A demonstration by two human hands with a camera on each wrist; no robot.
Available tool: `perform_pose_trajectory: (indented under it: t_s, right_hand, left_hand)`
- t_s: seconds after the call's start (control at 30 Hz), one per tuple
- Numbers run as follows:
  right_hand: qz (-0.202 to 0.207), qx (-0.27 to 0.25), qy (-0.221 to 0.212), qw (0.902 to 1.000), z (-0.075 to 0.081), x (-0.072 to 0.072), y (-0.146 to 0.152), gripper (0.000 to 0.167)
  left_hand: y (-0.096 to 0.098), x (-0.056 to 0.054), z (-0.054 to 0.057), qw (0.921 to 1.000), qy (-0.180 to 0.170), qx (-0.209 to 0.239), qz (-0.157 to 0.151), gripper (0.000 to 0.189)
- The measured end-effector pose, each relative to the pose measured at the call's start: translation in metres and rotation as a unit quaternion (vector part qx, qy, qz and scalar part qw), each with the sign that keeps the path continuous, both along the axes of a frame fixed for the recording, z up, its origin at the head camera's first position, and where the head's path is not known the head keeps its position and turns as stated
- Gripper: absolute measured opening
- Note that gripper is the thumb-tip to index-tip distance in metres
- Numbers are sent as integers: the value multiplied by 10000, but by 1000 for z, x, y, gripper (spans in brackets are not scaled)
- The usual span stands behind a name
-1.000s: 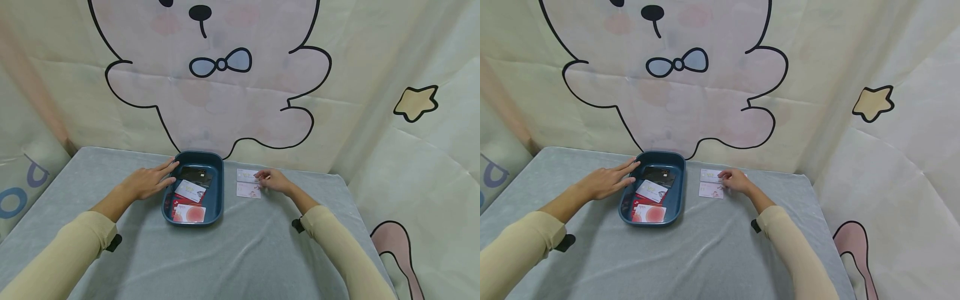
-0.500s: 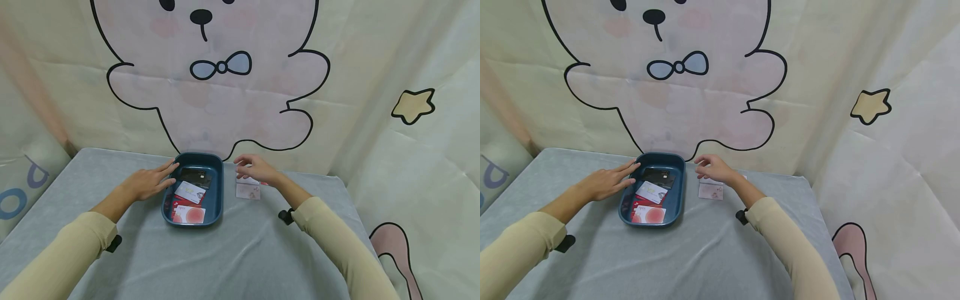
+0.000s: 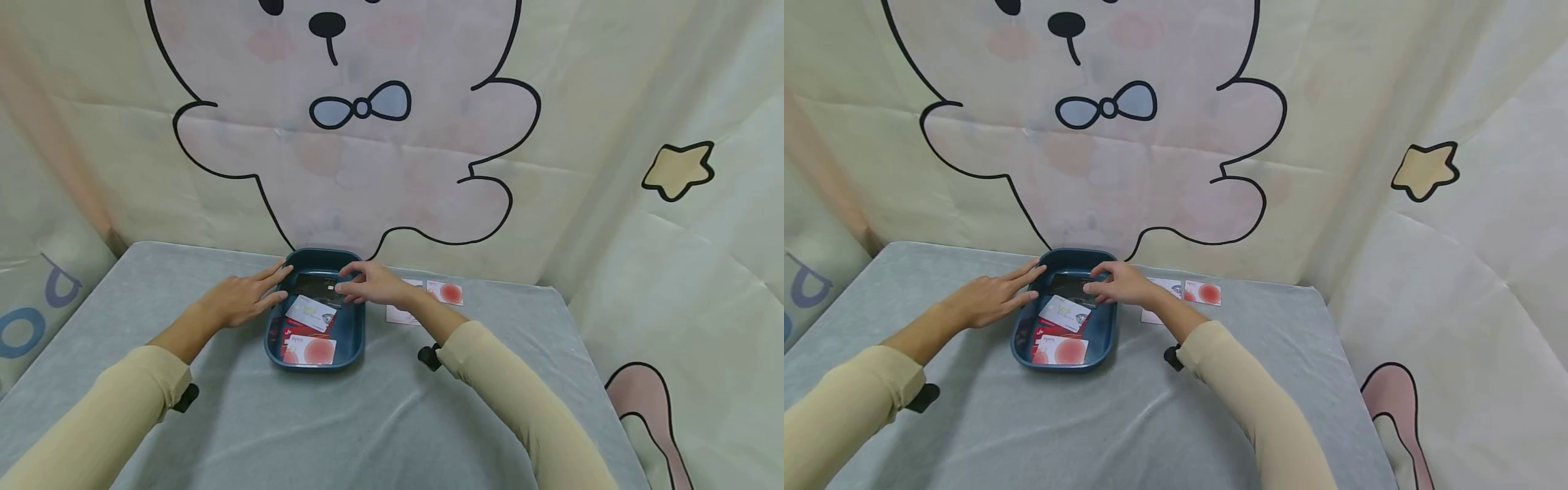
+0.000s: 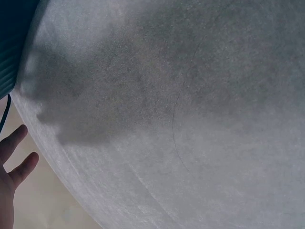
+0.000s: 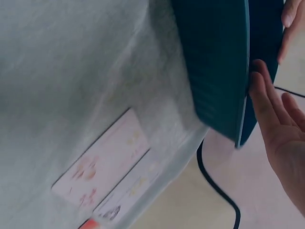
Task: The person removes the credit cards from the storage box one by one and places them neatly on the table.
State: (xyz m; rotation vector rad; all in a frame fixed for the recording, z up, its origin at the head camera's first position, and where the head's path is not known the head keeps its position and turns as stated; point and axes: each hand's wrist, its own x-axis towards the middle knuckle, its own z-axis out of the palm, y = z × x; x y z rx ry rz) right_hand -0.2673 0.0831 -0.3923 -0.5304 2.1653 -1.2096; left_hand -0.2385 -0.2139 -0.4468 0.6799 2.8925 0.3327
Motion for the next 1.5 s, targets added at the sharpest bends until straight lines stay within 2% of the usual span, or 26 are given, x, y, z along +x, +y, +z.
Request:
perform_pose_trajectory:
  t_s: [0.17,0.47,0.77,1.17,1.5]
  right_hand:
    - [-2,186,-299,9994,-7,2,-16,56]
    - [-231,540,-421,9974,-15,3,-33,66]
    - [-278,1032,-323,9937,-17,5,-43,67]
    - [-428,1435,-367,9880,-18,8,-54,65]
    - [-463,1474,-322,9875,-18,6,-59,64]
  left_hand:
    - [0,0,1,10000,-50,-2,13,66]
    - [0,0,2,10000,-91,-13,33,66]
    - [0,0,0,10000,-23,-17,16,66]
    - [0,0,0,10000,-40,-53,24,66]
    - [0,0,1,10000,-63,-60,21,66]
